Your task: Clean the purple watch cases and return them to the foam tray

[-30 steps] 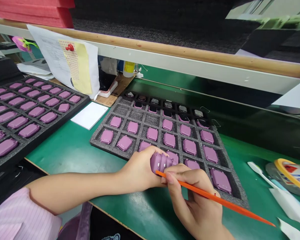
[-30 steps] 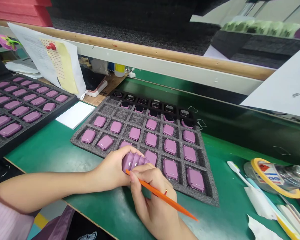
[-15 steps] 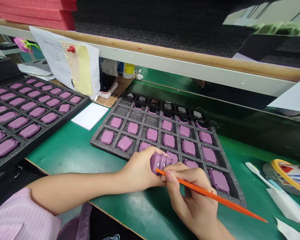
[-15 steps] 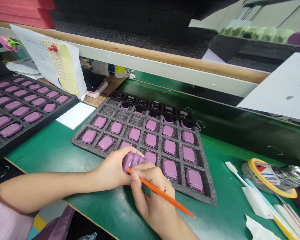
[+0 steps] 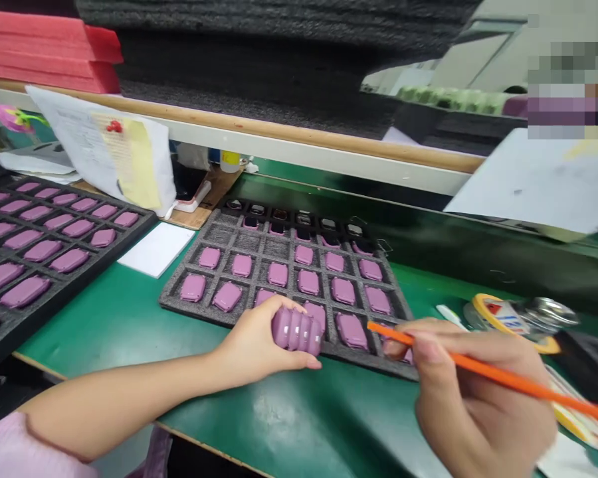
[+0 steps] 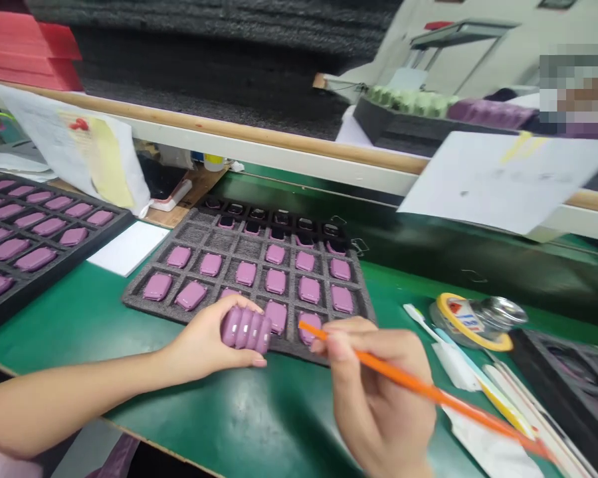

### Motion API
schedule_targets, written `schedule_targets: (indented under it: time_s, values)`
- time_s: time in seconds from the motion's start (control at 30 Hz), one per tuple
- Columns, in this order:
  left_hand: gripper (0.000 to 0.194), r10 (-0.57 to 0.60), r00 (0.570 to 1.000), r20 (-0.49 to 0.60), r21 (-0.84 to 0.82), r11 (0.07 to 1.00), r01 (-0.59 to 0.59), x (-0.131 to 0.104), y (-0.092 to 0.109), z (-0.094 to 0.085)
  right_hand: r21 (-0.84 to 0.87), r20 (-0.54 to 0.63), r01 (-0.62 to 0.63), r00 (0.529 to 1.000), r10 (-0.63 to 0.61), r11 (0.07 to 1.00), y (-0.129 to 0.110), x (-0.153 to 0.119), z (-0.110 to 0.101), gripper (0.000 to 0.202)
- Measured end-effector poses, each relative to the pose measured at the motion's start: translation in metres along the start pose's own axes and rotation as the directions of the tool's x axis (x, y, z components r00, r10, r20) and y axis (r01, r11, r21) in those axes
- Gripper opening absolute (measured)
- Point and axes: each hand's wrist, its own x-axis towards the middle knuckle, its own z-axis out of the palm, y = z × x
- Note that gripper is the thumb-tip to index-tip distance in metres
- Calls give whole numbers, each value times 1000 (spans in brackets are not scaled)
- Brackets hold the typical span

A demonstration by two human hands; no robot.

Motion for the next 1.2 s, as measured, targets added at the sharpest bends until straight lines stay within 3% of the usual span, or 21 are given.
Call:
schedule_targets:
  time_s: [0.07, 0.17, 0.33, 0.43, 0.53, 0.63, 0.7, 0.8, 0.9, 0.97, 1.07, 1.2]
  values:
    - [60, -6, 1000, 12, 46, 999, 5, 0, 3, -1, -345, 73, -114, 986, 148, 932, 22, 2, -27, 33]
    - [54, -26, 999, 30, 86, 996, 23, 2, 7, -3, -604, 129, -218, 922, 365, 766, 60, -8, -63, 47]
    - [51, -26, 999, 25, 120, 992, 23, 4, 9, -3, -796, 59, -305, 821, 568, 523, 102, -34, -99, 47]
    - [49, -12, 1000, 12, 122, 992, 11, 4, 9, -3, -853, -62, -339, 820, 568, 397, 115, -34, -117, 36]
    - [49, -15, 1000, 5, 127, 992, 15, 4, 9, -3, -871, -130, -355, 832, 539, 338, 127, -27, -134, 34]
    - [50, -28, 1000, 5, 126, 992, 27, 3, 11, -2, -856, -116, -351, 846, 520, 380, 132, -18, -137, 32]
    - [51, -29, 1000, 12, 115, 993, 27, 2, 12, -1, -822, -99, -351, 864, 494, 449, 128, -13, -128, 33]
    - [54, -25, 999, 24, 89, 996, 23, 2, 10, -1, -726, -22, -338, 882, 470, 600, 104, -9, -97, 37]
    - [56, -20, 999, 26, 67, 998, 18, 1, 7, -2, -561, 163, -259, 897, 412, 786, 62, -7, -57, 30]
    - [58, -11, 1000, 19, 62, 998, 10, 1, 5, -2, -362, 308, -92, 928, 212, 928, 34, -3, -32, 18]
    - [60, 8, 1000, 16, 61, 998, -9, 0, 4, -2, -217, 363, 123, 931, -37, 968, 6, 2, -6, 10]
    - [62, 0, 1000, 9, 45, 999, -1, 1, 4, 0, -89, 404, 185, 905, -134, 979, -2, -1, 8, 13]
